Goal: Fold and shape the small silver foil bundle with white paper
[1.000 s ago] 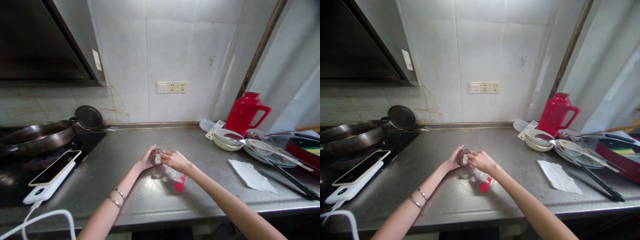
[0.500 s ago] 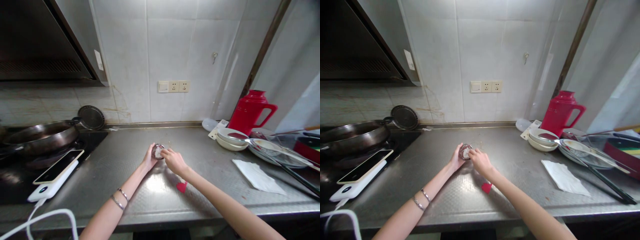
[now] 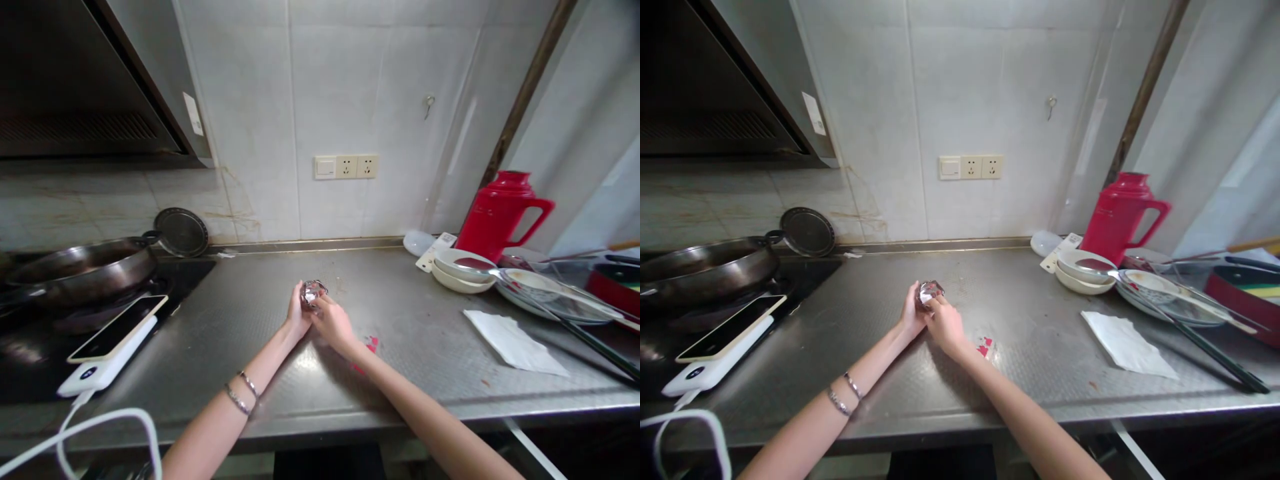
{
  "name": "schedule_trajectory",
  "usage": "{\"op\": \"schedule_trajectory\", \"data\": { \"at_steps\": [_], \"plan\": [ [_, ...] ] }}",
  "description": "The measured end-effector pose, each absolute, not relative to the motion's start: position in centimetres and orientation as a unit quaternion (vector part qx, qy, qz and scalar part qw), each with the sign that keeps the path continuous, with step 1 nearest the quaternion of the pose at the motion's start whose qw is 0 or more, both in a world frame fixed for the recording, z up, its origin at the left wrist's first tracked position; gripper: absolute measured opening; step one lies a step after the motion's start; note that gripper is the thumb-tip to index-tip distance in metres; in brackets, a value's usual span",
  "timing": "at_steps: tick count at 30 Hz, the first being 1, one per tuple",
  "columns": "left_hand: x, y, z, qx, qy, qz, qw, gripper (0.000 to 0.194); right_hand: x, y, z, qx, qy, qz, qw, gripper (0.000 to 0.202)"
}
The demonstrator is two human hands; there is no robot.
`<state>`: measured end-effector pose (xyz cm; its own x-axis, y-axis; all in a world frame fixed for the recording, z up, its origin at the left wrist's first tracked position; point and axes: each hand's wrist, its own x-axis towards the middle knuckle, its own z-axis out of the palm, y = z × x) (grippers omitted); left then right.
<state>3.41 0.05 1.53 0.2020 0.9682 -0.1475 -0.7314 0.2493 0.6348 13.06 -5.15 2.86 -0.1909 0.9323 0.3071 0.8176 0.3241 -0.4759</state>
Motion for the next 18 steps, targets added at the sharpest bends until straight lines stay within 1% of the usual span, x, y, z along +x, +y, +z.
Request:
{"op": "schedule_trajectory", "data": {
  "at_steps": [2,4,7,9,11,13,15,18],
  "plan": [
    [3.4,-0.1,2.1,0.217,0.247,0.557,0.763,0.040,14.0,-5.0,3.0,-0.561,-0.779,0.069,0.270,0.020],
    [3.0,-0.2,2.7,0.224,0.214,0.529,0.790,0.045,15.3,-4.8,3.5,-0.545,-0.803,0.020,0.239,0.021],
    [2.3,0.1,3.2,0.256,0.201,0.478,0.816,0.055,17.6,-4.6,4.8,-0.496,-0.853,-0.054,0.153,0.025],
    [1.8,0.5,3.2,0.269,0.227,0.452,0.819,0.057,18.9,-4.3,5.8,-0.426,-0.895,-0.103,0.083,0.024],
    [1.6,0.8,2.9,0.264,0.258,0.432,0.823,0.055,19.7,-4.0,6.7,-0.344,-0.926,-0.153,0.035,0.022],
    [1.7,0.9,2.6,0.259,0.274,0.412,0.829,0.051,19.9,-3.7,7.4,-0.287,-0.938,-0.192,0.009,0.019],
    [2.0,1.0,2.3,0.262,0.275,0.409,0.830,0.045,19.8,-3.5,7.8,-0.271,-0.938,-0.218,-0.001,0.017],
    [2.5,0.8,2.4,0.257,0.277,0.451,0.808,0.029,19.5,-3.3,8.0,-0.290,-0.927,-0.237,0.001,0.015]
  ]
}}
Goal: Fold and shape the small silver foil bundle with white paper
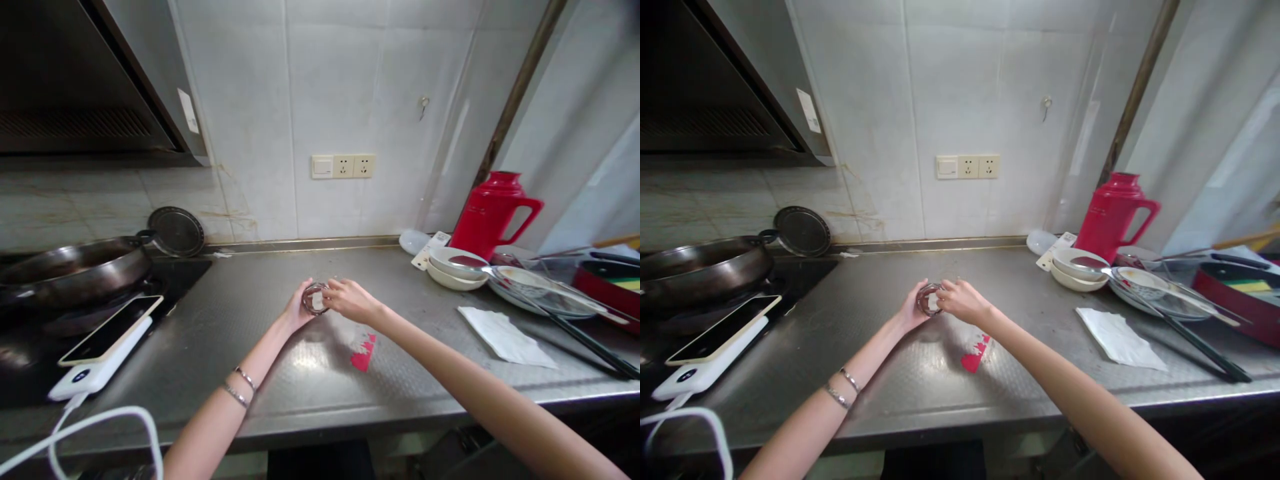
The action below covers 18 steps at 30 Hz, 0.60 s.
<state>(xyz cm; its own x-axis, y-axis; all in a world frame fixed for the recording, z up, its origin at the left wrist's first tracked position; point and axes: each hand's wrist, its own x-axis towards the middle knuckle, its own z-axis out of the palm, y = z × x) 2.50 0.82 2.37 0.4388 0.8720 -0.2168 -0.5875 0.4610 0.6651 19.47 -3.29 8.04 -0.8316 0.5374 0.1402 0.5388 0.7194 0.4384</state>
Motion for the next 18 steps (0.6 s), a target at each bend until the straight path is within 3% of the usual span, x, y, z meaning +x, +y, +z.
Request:
{"op": "schedule_trajectory", "data": {
  "at_steps": [7,18],
  "plan": [
    [3.1,0.6,2.7,0.264,0.262,0.510,0.776,0.030,18.4,-4.6,6.3,-0.425,-0.879,-0.204,0.069,0.022],
    [4.2,-0.9,2.0,0.254,0.247,0.534,0.768,0.036,13.8,-7.6,2.7,-0.614,-0.761,0.018,0.207,0.028]
  ]
}}
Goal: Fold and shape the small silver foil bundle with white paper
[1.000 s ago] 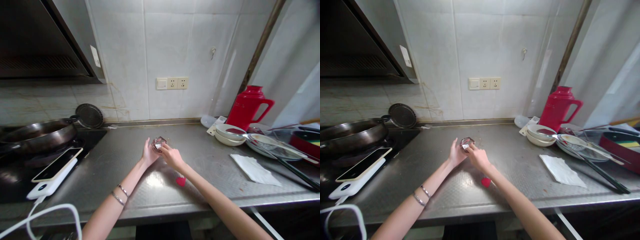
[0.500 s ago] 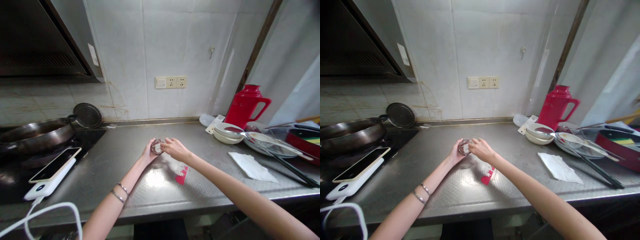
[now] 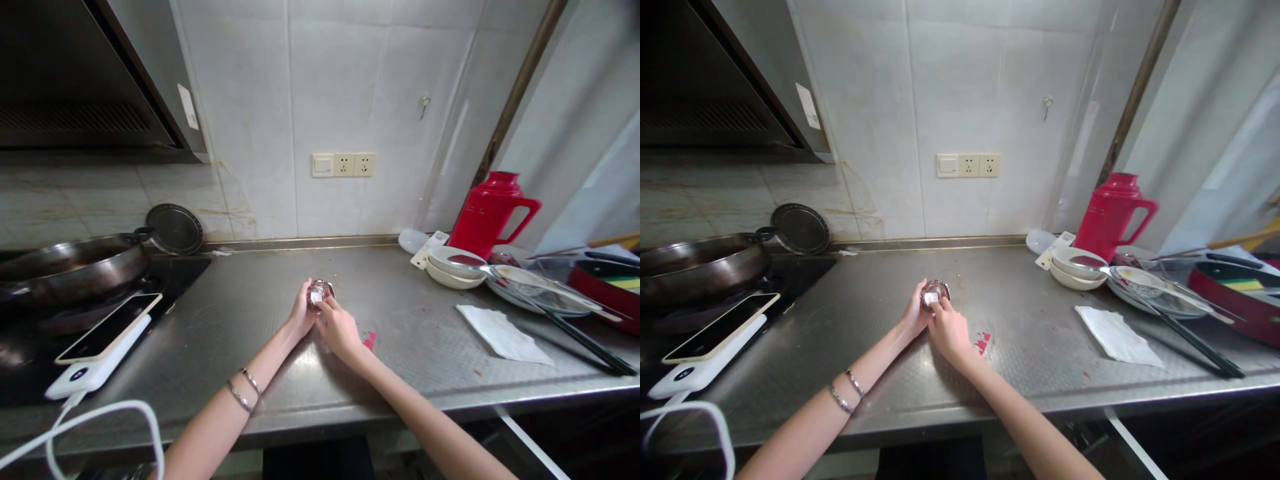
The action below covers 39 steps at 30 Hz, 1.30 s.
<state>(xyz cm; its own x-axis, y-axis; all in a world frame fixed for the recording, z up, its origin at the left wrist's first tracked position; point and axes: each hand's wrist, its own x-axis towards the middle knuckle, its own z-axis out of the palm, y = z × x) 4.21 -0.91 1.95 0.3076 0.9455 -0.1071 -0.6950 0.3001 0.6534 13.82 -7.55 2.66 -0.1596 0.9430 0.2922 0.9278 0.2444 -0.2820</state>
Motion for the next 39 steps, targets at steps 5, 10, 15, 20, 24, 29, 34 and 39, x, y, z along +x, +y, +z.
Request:
{"op": "schedule_trajectory", "data": {
  "at_steps": [5,10,15,20,24,29,34,39],
  "plan": [
    [3.9,-0.9,2.5,0.246,0.238,0.551,0.761,0.034,13.9,-6.6,3.4,-0.581,-0.786,0.010,0.212,0.027],
    [2.8,-0.1,2.9,0.282,0.195,0.492,0.800,0.035,16.4,-5.8,5.1,-0.529,-0.839,-0.078,0.102,0.030],
    [2.0,0.7,2.8,0.271,0.241,0.421,0.831,0.045,19.6,-4.9,7.5,-0.373,-0.914,-0.158,0.001,0.024],
    [2.5,0.6,2.3,0.268,0.269,0.376,0.846,0.042,20.7,-3.9,9.0,-0.302,-0.934,-0.189,-0.025,0.019],
    [3.2,0.4,2.3,0.244,0.258,0.434,0.828,0.029,20.5,-3.5,9.4,-0.314,-0.928,-0.200,-0.009,0.019],
    [3.5,0.3,2.6,0.230,0.252,0.492,0.801,0.027,19.5,-4.2,8.3,-0.383,-0.904,-0.187,0.020,0.021],
    [4.0,0.1,2.6,0.225,0.245,0.526,0.783,0.031,17.5,-5.9,6.1,-0.490,-0.861,-0.101,0.095,0.027],
    [4.1,-0.6,2.3,0.225,0.240,0.530,0.781,0.034,14.3,-7.0,4.0,-0.584,-0.787,0.000,0.198,0.026]
  ]
}}
